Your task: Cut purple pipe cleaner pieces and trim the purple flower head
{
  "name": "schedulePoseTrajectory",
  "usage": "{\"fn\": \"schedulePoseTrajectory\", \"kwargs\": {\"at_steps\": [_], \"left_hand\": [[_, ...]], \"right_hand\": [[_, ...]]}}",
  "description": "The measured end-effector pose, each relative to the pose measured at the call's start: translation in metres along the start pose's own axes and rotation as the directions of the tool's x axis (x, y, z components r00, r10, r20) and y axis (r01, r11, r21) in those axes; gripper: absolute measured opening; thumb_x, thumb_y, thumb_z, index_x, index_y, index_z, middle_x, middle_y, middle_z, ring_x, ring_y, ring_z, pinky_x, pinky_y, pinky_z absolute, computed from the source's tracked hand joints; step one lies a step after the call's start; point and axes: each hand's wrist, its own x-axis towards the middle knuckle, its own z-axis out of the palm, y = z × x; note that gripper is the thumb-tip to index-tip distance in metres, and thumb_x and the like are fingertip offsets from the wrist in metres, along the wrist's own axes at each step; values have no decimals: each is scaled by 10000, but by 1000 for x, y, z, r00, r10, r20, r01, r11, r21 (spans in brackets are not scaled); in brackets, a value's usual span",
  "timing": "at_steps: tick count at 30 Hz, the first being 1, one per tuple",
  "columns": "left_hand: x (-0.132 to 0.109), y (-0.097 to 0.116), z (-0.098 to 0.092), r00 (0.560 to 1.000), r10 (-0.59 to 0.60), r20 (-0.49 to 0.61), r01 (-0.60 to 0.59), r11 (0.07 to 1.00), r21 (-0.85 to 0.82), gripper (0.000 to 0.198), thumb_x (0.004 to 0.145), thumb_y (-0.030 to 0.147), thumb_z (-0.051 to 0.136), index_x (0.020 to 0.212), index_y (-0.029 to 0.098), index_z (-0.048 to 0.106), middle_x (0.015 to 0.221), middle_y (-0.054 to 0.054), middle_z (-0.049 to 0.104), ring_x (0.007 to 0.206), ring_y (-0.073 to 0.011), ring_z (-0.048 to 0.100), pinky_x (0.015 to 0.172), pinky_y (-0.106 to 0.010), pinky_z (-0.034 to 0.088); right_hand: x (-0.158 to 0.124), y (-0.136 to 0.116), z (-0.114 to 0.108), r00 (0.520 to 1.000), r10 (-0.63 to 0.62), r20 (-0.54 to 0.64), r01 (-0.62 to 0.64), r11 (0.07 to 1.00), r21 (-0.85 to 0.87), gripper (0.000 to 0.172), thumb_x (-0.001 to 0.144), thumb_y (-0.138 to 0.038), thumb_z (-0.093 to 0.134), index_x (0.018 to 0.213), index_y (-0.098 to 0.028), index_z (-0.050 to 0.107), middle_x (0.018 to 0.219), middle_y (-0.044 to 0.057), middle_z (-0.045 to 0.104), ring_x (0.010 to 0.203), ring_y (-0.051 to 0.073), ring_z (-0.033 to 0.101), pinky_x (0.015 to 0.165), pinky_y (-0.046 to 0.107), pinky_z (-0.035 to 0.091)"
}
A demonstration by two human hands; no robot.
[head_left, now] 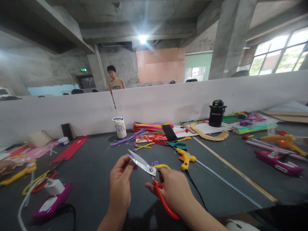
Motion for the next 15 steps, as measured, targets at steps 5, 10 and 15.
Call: {"fn": "schedulePoseTrajectory", "kwargs": {"at_steps": [5,10,15], "left_hand": [[-1,-1,1,999,-39,-2,38,998,-39,94,657,225,661,737,176,657,673,25,614,609,-87,503,602,-184,396],[-1,-1,1,999,-50,2,50,997,-66,104,663,225,661,754,175,657,659,25,608,603,-86,501,594,-184,390],[0,-2,1,998,-55,8,55,996,-64,86,676,225,656,748,179,653,671,29,604,607,-80,495,598,-179,388]], "right_hand": [[0,0,1,1000,1,2,-1,1000,6,525,699,-685,423,695,-185,584,650,51,642,609,223,599,503,268,284],[0,0,2,1000,-7,-3,7,1000,7,520,706,-680,418,683,-187,581,646,49,641,604,214,599,497,262,276],[0,-1,2,1000,-4,-7,4,1000,6,518,706,-674,425,679,-184,590,637,51,641,588,210,598,486,264,262]]}}
